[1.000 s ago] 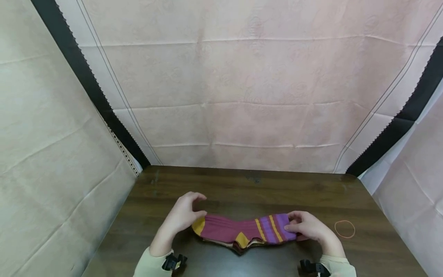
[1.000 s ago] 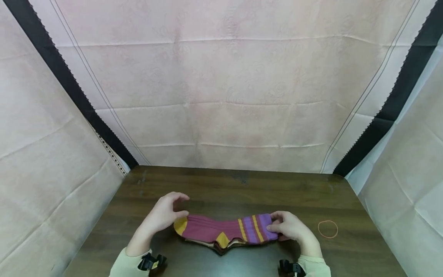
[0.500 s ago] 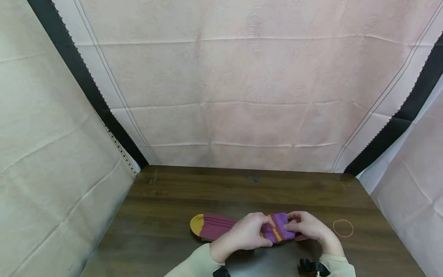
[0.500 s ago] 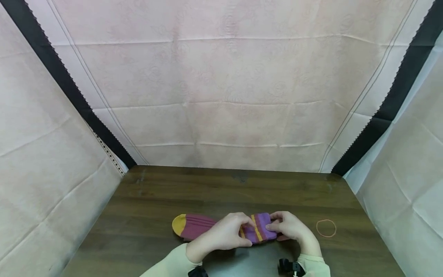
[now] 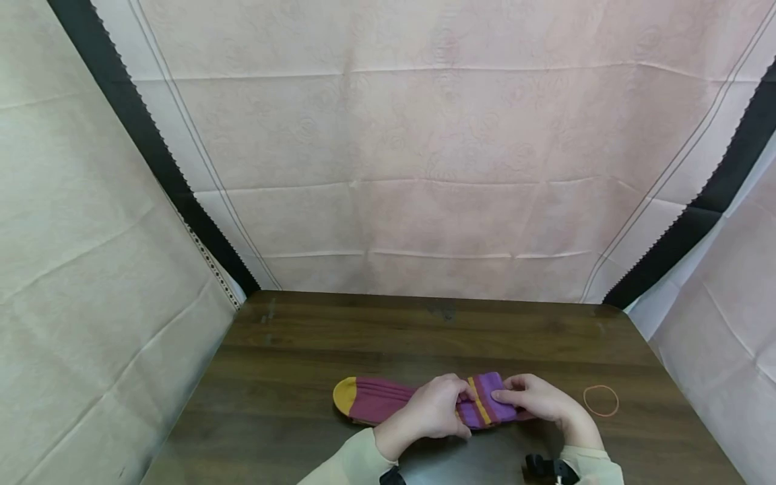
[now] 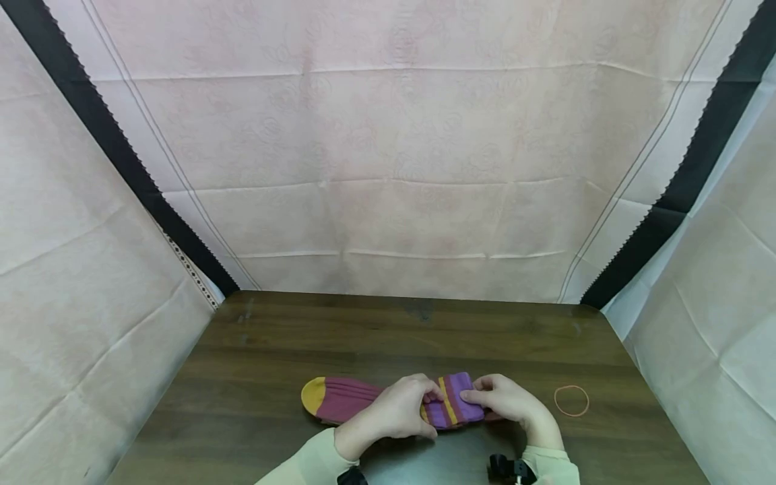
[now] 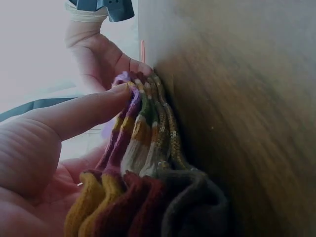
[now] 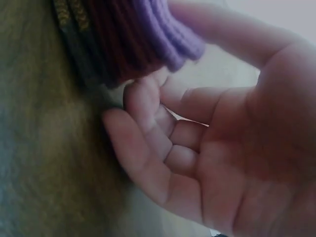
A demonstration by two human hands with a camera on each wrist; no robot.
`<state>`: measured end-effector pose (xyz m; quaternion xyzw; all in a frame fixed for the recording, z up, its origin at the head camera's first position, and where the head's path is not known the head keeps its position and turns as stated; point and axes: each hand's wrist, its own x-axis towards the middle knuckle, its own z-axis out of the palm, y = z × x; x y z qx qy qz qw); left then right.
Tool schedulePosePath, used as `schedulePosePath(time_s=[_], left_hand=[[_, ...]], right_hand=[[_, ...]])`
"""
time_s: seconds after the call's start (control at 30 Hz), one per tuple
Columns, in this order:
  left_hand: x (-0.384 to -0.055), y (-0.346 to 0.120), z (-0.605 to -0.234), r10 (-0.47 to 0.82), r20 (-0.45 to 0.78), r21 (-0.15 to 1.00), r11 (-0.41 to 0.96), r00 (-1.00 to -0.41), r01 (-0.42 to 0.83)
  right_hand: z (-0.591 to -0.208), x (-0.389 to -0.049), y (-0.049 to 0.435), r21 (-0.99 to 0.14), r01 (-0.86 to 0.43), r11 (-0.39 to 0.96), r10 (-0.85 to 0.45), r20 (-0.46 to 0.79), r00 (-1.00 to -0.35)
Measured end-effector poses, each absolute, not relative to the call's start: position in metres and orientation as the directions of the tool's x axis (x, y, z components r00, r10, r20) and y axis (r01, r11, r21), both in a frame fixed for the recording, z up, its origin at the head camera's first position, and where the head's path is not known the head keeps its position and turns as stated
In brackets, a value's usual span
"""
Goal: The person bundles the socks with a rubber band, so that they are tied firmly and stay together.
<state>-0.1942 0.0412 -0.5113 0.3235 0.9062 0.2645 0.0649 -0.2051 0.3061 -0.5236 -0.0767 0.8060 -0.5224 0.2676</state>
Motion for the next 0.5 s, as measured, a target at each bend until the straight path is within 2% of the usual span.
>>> schedulePosePath(time_s=[0.3,0.5], left_hand=[[-0.1908,0.0455,-0.5115,0.598,0.036,0.505,0.68,-0.801,0.531],[-0.1882,0.0502,-0.5126,0.585,0.047,0.415,0.725,-0.809,0.549]], right_hand=[[-0.5222,-0.2019,0.3037,-0.904,0.167,0.394,-0.409,-0.335,-0.849],[-0.5223,-0.2027,0.3039,-0.895,0.204,0.396,-0.38,-0.362,-0.851]])
